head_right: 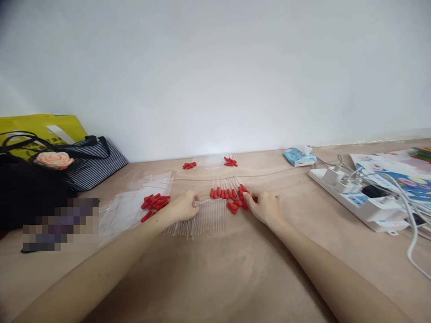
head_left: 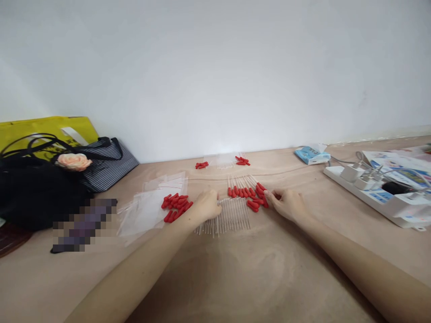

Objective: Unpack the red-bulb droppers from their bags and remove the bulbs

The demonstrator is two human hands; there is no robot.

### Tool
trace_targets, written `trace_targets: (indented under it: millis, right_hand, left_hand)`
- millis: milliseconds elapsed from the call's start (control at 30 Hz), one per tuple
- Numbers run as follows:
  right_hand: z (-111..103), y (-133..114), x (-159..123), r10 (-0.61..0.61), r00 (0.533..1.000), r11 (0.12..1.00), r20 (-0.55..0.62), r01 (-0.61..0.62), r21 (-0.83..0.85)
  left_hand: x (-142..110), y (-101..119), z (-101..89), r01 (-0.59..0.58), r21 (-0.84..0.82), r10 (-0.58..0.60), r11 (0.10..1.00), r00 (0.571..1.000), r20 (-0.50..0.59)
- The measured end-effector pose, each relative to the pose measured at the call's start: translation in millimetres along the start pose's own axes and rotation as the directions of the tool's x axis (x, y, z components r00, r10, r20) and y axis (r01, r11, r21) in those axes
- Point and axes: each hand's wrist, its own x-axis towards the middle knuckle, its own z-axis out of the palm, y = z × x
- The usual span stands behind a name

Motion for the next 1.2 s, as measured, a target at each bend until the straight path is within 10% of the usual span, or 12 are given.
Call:
trace_targets:
  millis: [267, 500, 933, 1067, 1200]
  right_hand:
    - [0, 4, 17, 0.038, 0.998, 0.996, -0.055, -0.033, 0.080]
    - [-4, -23, 39, 0.051, 0.997, 0.974, 0.056, -0.037, -0.225]
    - [-7, -26, 36, 0.032, 0.999, 0.995, -0.008, -0.033, -0.096]
    - [-11, -22, 22, -0.226, 0.973, 0.937, -0.041, 0.229, 0.263]
    - [-3, -26, -2, -0.578, 0.792, 0.747, -0.199, 0.611, 0.262]
  left_hand:
    - [-21, -14, -10.2, -0.116, -0.071, 0.100, 0.991, 0.973, -0.206]
    - [-45, -49, 7.4, -0.213, -0.098, 0.111, 0.972, 0.785, -0.610]
    - [-42, -56, 12.4, -0.253, -0.132, 0.118, 0.959, 0.773, -0.623]
    - [-44, -53, 7.0, -0.292, -0.045, 0.193, 0.955, 0.734, -0.651]
    - [-50, -38, 3.2, -0.320, 0.210, 0.368, 0.924, 0.591, -0.718]
